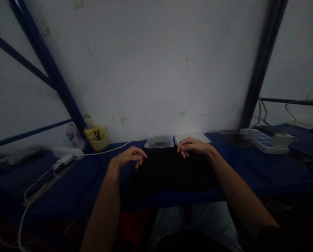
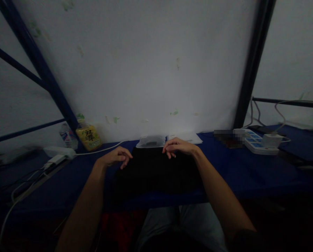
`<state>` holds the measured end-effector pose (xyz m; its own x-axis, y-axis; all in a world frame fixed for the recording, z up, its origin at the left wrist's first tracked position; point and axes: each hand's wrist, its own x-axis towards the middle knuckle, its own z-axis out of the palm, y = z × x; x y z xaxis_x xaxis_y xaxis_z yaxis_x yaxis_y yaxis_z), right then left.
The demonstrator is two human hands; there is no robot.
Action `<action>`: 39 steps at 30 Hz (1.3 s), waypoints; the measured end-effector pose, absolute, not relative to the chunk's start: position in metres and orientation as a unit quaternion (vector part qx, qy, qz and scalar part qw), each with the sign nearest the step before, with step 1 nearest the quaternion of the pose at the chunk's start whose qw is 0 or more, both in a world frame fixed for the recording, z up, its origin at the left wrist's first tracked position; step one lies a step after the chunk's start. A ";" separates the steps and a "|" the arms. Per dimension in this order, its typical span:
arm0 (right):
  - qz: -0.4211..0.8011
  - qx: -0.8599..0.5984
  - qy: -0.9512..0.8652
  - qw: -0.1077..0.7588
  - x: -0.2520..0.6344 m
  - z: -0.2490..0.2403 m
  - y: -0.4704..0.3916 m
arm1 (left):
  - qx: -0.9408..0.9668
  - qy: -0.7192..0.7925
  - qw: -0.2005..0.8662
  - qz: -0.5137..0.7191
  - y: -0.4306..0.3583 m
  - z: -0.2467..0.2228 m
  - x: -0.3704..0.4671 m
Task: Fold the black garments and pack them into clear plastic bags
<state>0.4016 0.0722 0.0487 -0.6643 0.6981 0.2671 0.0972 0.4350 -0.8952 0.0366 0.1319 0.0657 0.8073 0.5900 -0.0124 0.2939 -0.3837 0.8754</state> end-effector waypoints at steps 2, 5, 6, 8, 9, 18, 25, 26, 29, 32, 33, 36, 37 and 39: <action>0.443 -0.296 -0.777 0.335 0.407 0.048 0.076 | 0.810 0.258 0.510 0.130 0.133 0.064 0.042; 0.348 -0.404 -0.760 0.372 0.425 0.045 0.084 | 0.817 0.281 0.480 0.150 0.135 0.061 0.051; 0.312 -0.440 -0.755 0.373 0.433 0.044 0.086 | 0.821 0.296 0.464 0.154 0.137 0.060 0.053; 0.257 -0.505 -0.746 0.350 0.452 0.039 0.087 | 0.829 0.322 0.430 0.153 0.139 0.058 0.057; 0.246 -0.532 -0.741 0.326 0.461 0.037 0.085 | 0.834 0.330 0.416 0.146 0.140 0.056 0.058; 0.350 -0.524 -0.755 0.180 0.494 0.018 0.080 | 0.862 0.311 0.390 0.090 0.144 0.048 0.066; 0.474 -0.418 -0.721 0.283 0.456 0.030 0.073 | 0.869 0.295 0.386 0.091 0.141 0.049 0.072; 0.502 -0.397 -0.702 0.312 0.448 0.030 0.073 | 0.871 0.290 0.386 0.091 0.141 0.048 0.073; 0.567 -0.348 -0.633 0.395 0.420 0.027 0.076 | 0.874 0.283 0.384 0.088 0.142 0.047 0.075; 0.600 -0.293 -0.603 0.436 0.388 0.022 0.078 | 0.878 0.281 0.378 0.082 0.143 0.045 0.077; 0.602 -0.274 -0.609 0.438 0.379 0.020 0.077 | 0.879 0.282 0.375 0.082 0.143 0.044 0.078; 0.572 -0.233 -0.669 0.413 0.356 0.015 0.072 | 0.877 0.288 0.370 0.104 0.141 0.043 0.082; 0.550 -0.227 -0.695 0.403 0.353 0.014 0.071 | 0.876 0.288 0.367 0.125 0.140 0.042 0.085; 0.498 -0.216 -0.740 0.398 0.352 0.014 0.070 | 0.876 0.278 0.355 0.174 0.137 0.040 0.091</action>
